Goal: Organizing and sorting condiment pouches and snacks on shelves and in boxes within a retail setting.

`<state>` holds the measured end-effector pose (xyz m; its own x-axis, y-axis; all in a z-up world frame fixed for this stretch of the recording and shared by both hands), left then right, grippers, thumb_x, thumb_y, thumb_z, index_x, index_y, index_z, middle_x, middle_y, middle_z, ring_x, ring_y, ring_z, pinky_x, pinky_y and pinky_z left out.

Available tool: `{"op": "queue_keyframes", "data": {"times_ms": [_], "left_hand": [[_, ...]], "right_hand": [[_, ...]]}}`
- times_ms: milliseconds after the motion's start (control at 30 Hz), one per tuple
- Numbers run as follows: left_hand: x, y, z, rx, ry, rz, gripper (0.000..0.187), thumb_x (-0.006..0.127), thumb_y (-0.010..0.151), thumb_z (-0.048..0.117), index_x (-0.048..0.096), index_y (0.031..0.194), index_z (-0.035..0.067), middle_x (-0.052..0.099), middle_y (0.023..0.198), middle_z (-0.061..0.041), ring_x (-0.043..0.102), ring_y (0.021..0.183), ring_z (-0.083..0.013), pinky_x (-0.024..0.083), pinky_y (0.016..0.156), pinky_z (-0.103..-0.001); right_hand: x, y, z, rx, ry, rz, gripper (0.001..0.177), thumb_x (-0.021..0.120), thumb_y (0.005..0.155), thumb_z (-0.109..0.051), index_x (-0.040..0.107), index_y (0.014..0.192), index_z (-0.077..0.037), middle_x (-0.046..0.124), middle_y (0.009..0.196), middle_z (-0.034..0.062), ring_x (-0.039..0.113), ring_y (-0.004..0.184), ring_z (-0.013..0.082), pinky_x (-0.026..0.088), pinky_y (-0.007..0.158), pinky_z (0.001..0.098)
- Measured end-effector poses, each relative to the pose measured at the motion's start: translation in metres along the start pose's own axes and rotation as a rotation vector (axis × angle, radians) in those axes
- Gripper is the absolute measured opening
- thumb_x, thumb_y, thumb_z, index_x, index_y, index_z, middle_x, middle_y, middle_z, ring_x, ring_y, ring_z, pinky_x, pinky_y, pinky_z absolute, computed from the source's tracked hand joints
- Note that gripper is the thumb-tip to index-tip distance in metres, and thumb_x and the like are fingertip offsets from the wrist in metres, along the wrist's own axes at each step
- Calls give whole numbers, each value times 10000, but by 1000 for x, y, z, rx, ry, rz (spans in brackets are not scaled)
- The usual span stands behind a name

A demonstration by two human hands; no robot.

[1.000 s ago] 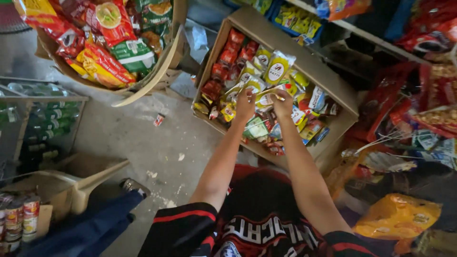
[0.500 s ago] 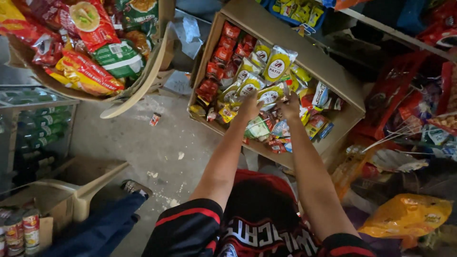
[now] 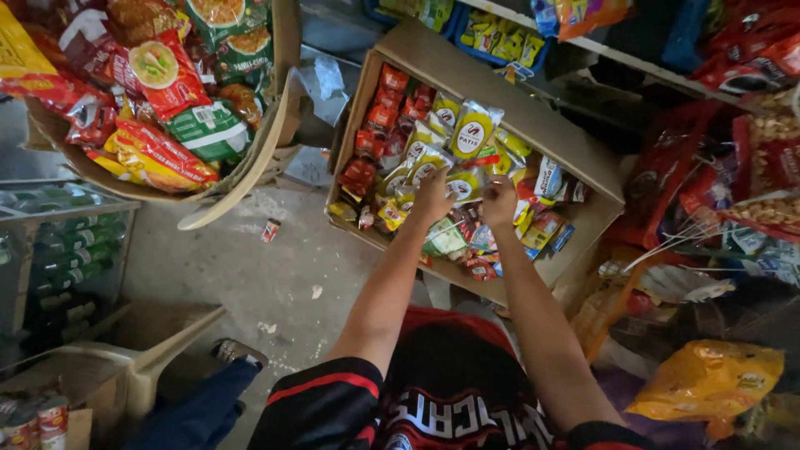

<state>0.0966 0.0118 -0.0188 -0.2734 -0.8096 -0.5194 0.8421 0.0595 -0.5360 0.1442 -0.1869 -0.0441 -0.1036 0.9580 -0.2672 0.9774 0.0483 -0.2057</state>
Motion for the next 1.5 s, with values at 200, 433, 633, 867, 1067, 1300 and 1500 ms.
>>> {"op": "queue_keyframes", "data": {"times_ms": [200,433,633,867,1067,1300,1500], "left_hand": [[-31,-7,44,236,-160,186,610,749,860,168,546,1434,127,697,1245,-145,698,1100,-299,569,941,-437],[-29,-14,67,229,-294,-15,292,744,948,243,698,1190,85,758,1100,-118,718,984,-234,564,874,-397],[-49,-36,118,428,-625,67,339,733,963,339,734,1115,36,761,1027,-86,693,943,-165,556,852,-358],[-76,-59,186,556,-828,132,363,750,960,359,725,1072,15,743,997,-51,666,918,-120,547,826,-311],[-93,-89,238,522,-858,162,313,789,907,282,717,1077,29,734,1000,-21,661,892,-94,551,782,-283],[-103,-105,292,613,-989,126,245,793,924,232,686,1024,36,713,944,11,644,860,-61,536,751,-256],[-147,-155,355,721,-908,173,182,749,954,205,680,1023,52,689,941,26,616,867,-44,520,775,-241]], "right_hand": [[14,-27,-100,-169,-151,-81,165,668,953,80,729,1084,2,764,943,97,699,817,141,537,709,250],[-23,-22,-119,-135,59,44,136,761,934,-12,738,1060,34,754,882,36,658,772,75,535,693,227],[-56,-21,-147,-147,109,59,110,762,954,-43,761,1045,20,728,863,5,617,746,54,510,683,212],[-91,-31,-210,-157,254,136,123,740,978,-108,758,1032,1,681,820,-35,562,698,41,459,627,212],[-121,-40,-260,-254,283,221,108,745,968,-92,764,1014,4,722,876,-23,602,755,37,489,687,204],[-159,-49,-310,-337,390,265,124,755,960,-79,767,1040,15,757,962,28,661,853,72,534,791,225],[-187,-60,-365,-362,456,314,124,750,950,-67,764,1040,17,761,967,43,674,856,85,542,799,233]]}}
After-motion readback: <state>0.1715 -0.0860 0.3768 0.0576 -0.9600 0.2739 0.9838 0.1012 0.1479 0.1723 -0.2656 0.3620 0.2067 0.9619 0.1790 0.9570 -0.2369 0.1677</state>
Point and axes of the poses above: each hand's wrist, its own y-axis towards the middle knuckle, its own x-axis out of the palm, z = x × y, the point moved 10 cm from there along y, towards the middle knuckle
